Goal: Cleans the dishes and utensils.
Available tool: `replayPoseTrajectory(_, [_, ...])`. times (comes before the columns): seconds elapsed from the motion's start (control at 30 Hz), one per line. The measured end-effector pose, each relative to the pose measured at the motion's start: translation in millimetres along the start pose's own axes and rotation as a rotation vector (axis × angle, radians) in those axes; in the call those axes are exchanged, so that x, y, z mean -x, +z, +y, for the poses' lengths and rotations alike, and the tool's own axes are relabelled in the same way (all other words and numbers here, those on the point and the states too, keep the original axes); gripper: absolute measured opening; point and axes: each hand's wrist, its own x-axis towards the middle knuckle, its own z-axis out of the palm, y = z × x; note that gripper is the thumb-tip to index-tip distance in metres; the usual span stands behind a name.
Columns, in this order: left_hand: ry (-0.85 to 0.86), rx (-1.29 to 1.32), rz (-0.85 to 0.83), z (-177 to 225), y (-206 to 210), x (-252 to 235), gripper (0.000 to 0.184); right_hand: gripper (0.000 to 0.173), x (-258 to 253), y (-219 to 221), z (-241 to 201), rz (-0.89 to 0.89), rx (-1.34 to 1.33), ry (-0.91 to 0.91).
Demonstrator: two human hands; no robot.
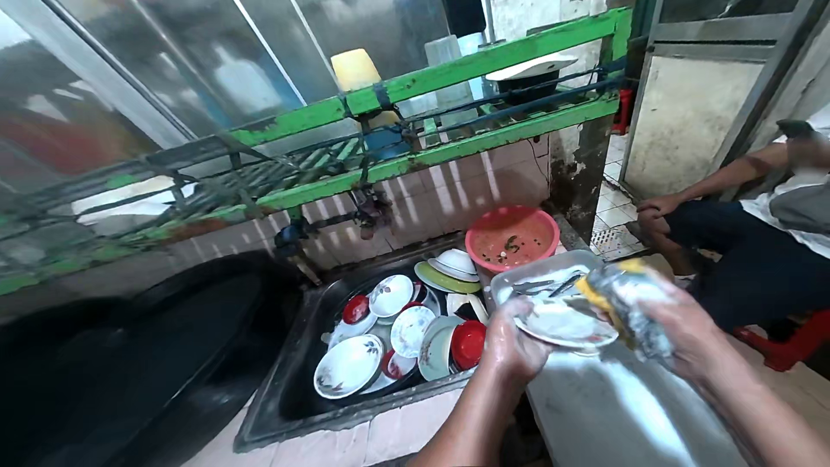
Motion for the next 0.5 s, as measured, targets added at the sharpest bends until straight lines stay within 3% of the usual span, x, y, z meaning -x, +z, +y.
replayPoseTrajectory(0.07, [0.066, 0.008, 0.048, -8, 6, 4, 0.023, 0.039, -9, 1, 17, 0.076, 0.391, 0.055])
replayPoseTrajectory(0.17, [0.101, -0.160, 0.056, -28, 8, 1, 0.021, 0.040, -12, 14, 47, 0.088, 0.644, -0.118])
replayPoseTrajectory(0.23, [0.126, -0.244, 0.004, -35, 1, -5, 0.032, 0.043, 6, 30, 67, 0.019, 0.679, -0.367])
replayPoseTrajectory(0.3, [0.161, -0.234, 0.026, -31, 0, -9, 0.034, 0.037, 20, 45, 89, 0.042, 0.692, -0.804])
replayPoseTrajectory(0.33, [0.186, -0.223, 0.047, -24, -1, -10, 0.034, 0.034, 22, 43, 92, 0.011, 0.699, -0.906])
replayPoseTrajectory(0.4, [0.235, -0.239, 0.016, -10, -10, -11, 0.036, 0.034, 21, 23, 85, -0.105, 0.817, -0.855])
replayPoseTrajectory(0.5, [0.190, -0.276, -0.020, -11, -12, -4, 0.038, 0.037, 1, 6, 56, -0.170, 0.921, -0.538])
